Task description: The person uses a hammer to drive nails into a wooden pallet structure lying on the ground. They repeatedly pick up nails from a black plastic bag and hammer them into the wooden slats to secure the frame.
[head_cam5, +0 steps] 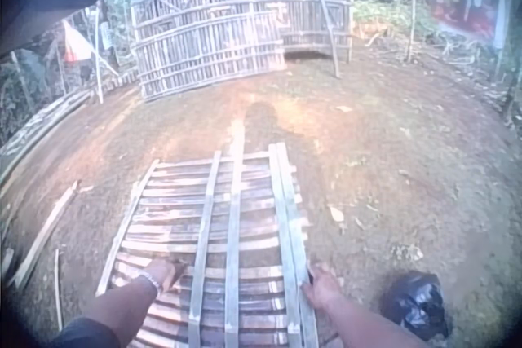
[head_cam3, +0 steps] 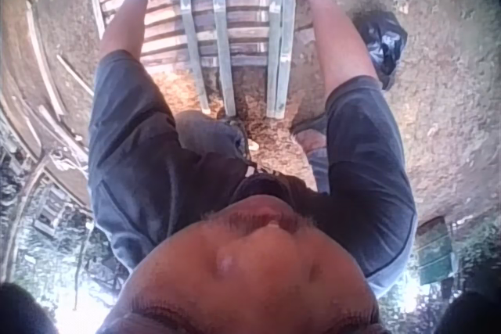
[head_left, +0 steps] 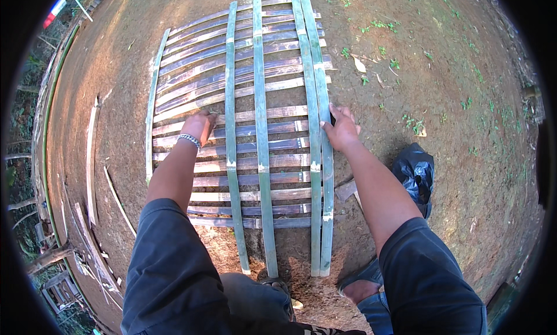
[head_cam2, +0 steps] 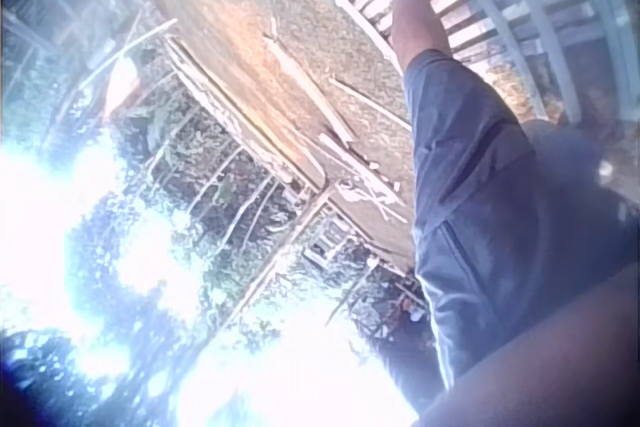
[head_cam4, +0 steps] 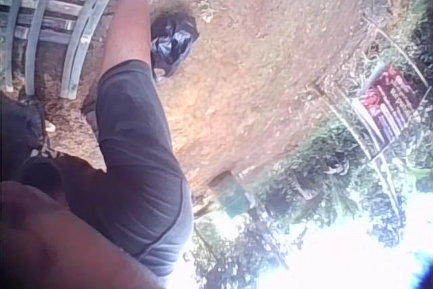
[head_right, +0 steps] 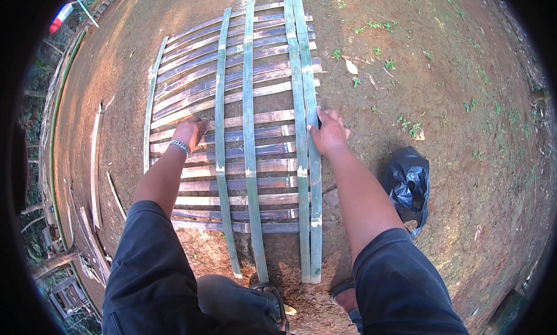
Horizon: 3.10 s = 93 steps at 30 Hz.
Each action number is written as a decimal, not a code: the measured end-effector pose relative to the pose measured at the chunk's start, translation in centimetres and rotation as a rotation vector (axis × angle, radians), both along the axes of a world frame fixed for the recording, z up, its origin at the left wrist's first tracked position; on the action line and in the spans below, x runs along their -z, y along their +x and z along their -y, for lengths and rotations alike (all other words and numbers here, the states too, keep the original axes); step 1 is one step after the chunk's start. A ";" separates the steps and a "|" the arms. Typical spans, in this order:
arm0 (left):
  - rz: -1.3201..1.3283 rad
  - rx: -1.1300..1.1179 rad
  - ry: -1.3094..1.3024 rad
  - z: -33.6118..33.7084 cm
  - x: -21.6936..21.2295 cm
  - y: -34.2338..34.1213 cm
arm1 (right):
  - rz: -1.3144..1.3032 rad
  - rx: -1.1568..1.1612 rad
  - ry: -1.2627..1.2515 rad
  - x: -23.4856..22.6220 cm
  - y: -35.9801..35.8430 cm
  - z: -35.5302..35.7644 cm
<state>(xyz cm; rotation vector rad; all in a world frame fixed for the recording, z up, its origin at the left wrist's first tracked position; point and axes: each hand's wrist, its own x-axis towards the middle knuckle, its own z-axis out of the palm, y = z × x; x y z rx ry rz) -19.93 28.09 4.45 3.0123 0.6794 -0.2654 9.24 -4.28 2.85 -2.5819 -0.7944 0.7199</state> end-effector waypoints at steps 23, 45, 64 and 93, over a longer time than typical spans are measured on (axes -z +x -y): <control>0.465 -0.259 -0.222 16.1 1.6 24.6 | -0.097 0.196 0.194 -1.0 -0.5 0.2; 0.322 -0.334 -0.179 18.6 4.0 28.2 | -0.223 -0.126 0.682 -7.8 -5.6 10.8; 0.360 -0.288 -0.127 17.9 5.8 27.8 | -0.043 -0.230 -0.639 -14.7 6.1 24.2; 0.382 -0.303 -0.144 18.4 4.8 28.0 | 0.153 0.268 -0.291 -6.3 5.0 24.5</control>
